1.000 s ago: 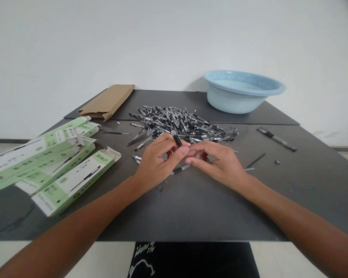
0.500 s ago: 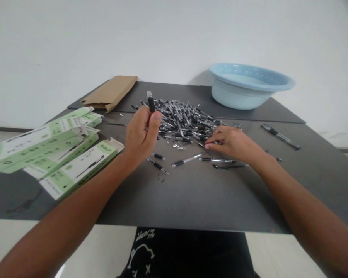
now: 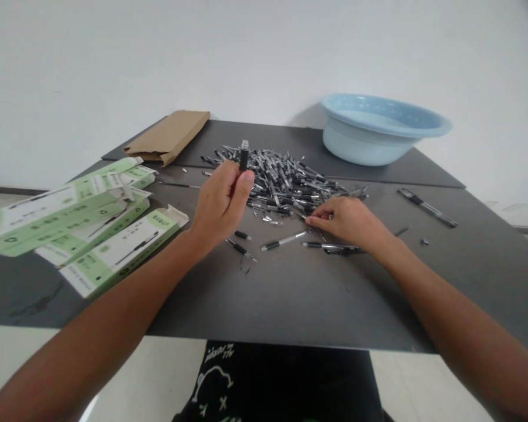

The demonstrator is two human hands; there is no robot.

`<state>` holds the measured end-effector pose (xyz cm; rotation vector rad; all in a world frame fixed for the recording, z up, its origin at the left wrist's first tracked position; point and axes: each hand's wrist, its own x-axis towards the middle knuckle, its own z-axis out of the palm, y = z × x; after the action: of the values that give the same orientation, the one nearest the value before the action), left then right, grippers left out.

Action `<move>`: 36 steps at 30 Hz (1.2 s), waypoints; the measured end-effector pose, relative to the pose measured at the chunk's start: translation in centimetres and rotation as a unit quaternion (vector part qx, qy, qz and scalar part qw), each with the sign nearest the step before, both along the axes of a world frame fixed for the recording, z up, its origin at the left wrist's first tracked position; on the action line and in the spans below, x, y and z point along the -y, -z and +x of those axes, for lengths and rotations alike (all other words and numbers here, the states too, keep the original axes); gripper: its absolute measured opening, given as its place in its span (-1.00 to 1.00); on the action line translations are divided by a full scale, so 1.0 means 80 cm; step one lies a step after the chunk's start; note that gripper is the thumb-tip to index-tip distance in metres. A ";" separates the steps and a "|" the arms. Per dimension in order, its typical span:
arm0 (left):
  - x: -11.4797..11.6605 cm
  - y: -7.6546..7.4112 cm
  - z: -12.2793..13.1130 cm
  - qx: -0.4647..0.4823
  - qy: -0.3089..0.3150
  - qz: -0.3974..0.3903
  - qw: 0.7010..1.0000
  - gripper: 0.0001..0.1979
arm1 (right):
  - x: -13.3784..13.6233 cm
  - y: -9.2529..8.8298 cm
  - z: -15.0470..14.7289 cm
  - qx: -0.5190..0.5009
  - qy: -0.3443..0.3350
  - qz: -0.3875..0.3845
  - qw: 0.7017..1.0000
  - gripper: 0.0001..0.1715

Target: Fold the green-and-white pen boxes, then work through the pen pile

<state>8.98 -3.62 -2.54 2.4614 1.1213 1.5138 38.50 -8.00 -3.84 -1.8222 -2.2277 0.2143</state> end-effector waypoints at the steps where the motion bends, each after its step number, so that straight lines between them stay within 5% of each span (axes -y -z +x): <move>1: 0.001 0.000 0.001 -0.004 0.002 0.000 1.000 -0.63 | 0.000 0.000 -0.001 -0.004 0.003 -0.002 1.000 -0.63; 13: 0.010 -0.002 0.006 -0.033 0.019 -0.031 0.999 -0.66 | 0.007 -0.016 0.001 -0.154 0.129 0.077 0.977 -0.70; 16: 0.013 -0.002 0.007 -0.046 0.021 -0.036 0.998 -0.67 | 0.004 -0.011 0.005 -0.281 0.104 0.083 0.951 -0.81; 20: 0.021 -0.003 0.012 -0.052 0.064 -0.022 0.996 -0.71 | 0.006 -0.015 0.004 -0.396 0.022 0.023 0.917 -0.49; 22: 0.026 -0.003 0.015 -0.050 0.097 -0.003 0.994 -0.73 | 0.012 -0.025 -0.001 -0.429 -0.024 -0.025 0.903 -0.52; 25: 0.035 -0.003 0.019 -0.061 0.131 0.015 0.989 -0.76 | 0.023 -0.040 -0.009 -0.485 -0.066 -0.084 0.868 -0.70; 30: 0.047 0.001 0.024 -0.089 0.167 -0.005 0.982 -0.74 | 0.029 -0.047 -0.012 -0.627 -0.083 -0.150 0.760 -0.68; 33: 0.052 0.002 0.026 -0.112 0.193 -0.018 0.975 -0.73 | 0.028 -0.048 -0.010 -0.656 -0.074 -0.082 0.747 -0.56; 36: 0.056 0.005 0.027 -0.129 0.233 -0.018 0.964 -0.81 | 0.033 -0.054 -0.012 -0.669 -0.045 0.040 0.741 -0.71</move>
<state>11.12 -8.07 -2.94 2.6933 0.5179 1.0526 37.55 -10.67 0.51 -0.8604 -1.1760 1.0268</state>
